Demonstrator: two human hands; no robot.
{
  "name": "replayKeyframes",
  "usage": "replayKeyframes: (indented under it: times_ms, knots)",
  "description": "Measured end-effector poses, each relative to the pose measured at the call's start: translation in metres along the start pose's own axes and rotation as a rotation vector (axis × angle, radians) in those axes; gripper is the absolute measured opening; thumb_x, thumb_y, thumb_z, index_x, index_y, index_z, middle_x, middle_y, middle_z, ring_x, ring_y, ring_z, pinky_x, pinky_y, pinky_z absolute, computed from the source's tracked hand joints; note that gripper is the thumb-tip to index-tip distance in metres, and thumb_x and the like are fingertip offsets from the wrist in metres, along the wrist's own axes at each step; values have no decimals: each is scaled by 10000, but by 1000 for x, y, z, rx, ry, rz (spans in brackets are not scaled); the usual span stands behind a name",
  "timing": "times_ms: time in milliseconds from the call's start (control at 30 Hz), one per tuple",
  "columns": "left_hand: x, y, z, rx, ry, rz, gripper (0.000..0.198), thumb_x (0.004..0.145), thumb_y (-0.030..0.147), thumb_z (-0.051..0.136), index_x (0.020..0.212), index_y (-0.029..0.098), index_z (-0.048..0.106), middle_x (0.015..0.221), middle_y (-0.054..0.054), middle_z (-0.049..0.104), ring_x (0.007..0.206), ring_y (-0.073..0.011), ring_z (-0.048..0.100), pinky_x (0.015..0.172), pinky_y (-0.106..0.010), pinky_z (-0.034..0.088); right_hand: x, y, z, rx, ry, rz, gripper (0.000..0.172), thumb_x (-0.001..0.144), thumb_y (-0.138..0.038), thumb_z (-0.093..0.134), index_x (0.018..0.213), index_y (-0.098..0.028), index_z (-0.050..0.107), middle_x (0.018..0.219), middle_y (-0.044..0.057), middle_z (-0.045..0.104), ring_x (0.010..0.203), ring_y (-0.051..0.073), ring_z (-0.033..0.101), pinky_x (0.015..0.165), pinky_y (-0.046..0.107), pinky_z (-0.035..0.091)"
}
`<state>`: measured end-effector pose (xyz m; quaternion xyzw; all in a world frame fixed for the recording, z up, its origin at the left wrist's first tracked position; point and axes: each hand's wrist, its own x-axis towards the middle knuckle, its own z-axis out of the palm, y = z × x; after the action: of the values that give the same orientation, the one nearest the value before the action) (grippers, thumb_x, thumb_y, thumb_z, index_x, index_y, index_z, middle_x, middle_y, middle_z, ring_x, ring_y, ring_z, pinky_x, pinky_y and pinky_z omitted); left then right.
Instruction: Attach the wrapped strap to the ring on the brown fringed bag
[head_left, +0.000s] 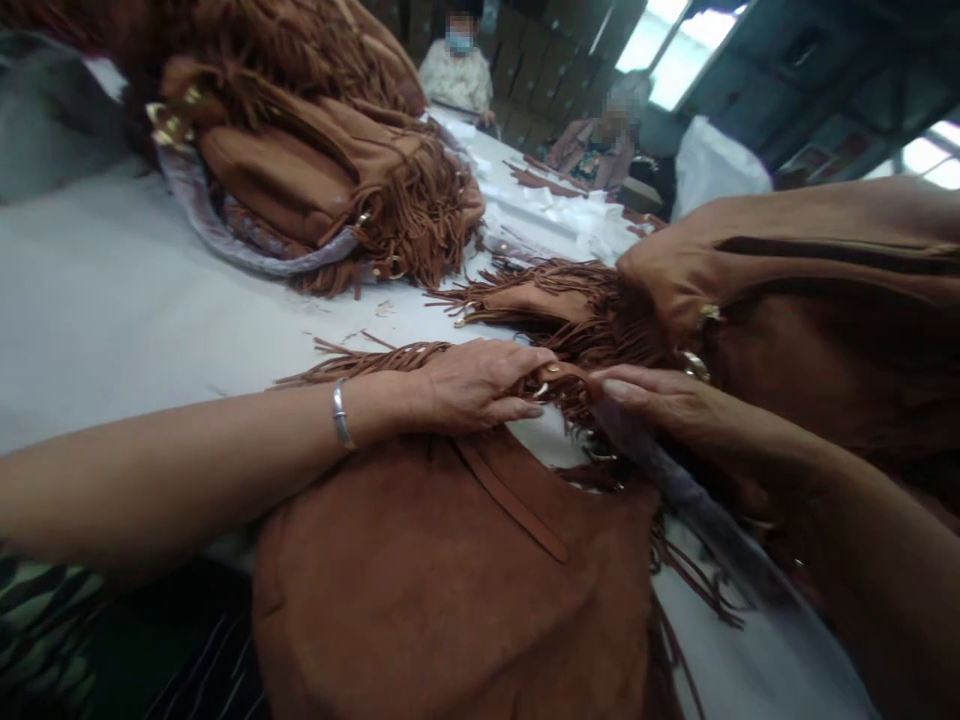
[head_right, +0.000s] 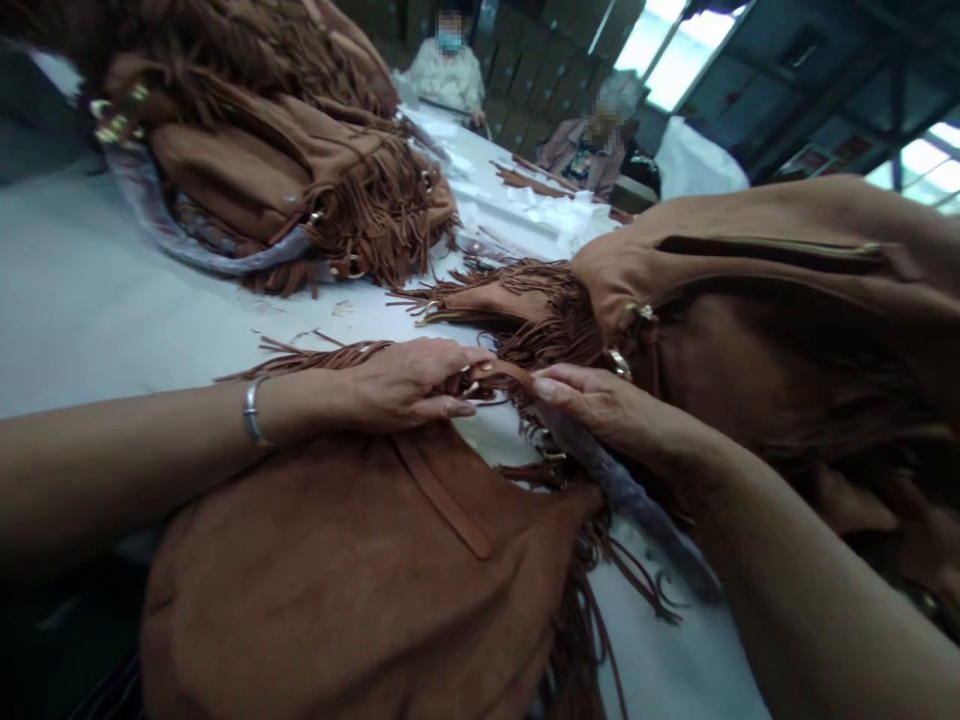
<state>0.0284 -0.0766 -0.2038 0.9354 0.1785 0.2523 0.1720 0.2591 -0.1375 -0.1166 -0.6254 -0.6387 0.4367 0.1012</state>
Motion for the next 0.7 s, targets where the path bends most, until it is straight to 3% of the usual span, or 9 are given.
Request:
replayKeyframes:
  times_ms: [100,233,467,700]
  knots:
    - [1,3,1,48,-62,8,411,903,380,446,1251,161,442,998,-82,582,902,-200,531,806,-308,400,-23,8,1,-40,-54,48,389,812,-460,584,1068,-169,613,1022,54,636,919,216,566,763,281,438]
    - [2,11,-5,-11,-140,16,389,902,354,445,1255,192,445,1057,-68,574,964,-198,528,861,-313,400,-31,14,19,-31,9,80,233,783,-379,595,770,-147,577,704,0,555,646,134,487,573,229,378]
    - [-2,17,-16,-333,-122,-154,368,855,406,505,1178,239,447,1012,2,573,876,-141,548,820,-258,435,-34,-15,27,141,-87,-21,230,807,-406,528,805,-176,521,678,-26,518,552,93,454,523,200,370]
    - [17,5,-3,-460,27,-226,351,839,358,514,1151,214,438,1030,-10,559,974,-151,518,905,-282,412,-21,7,14,79,174,-35,363,781,-514,520,776,-152,550,653,-14,510,564,108,420,504,214,321]
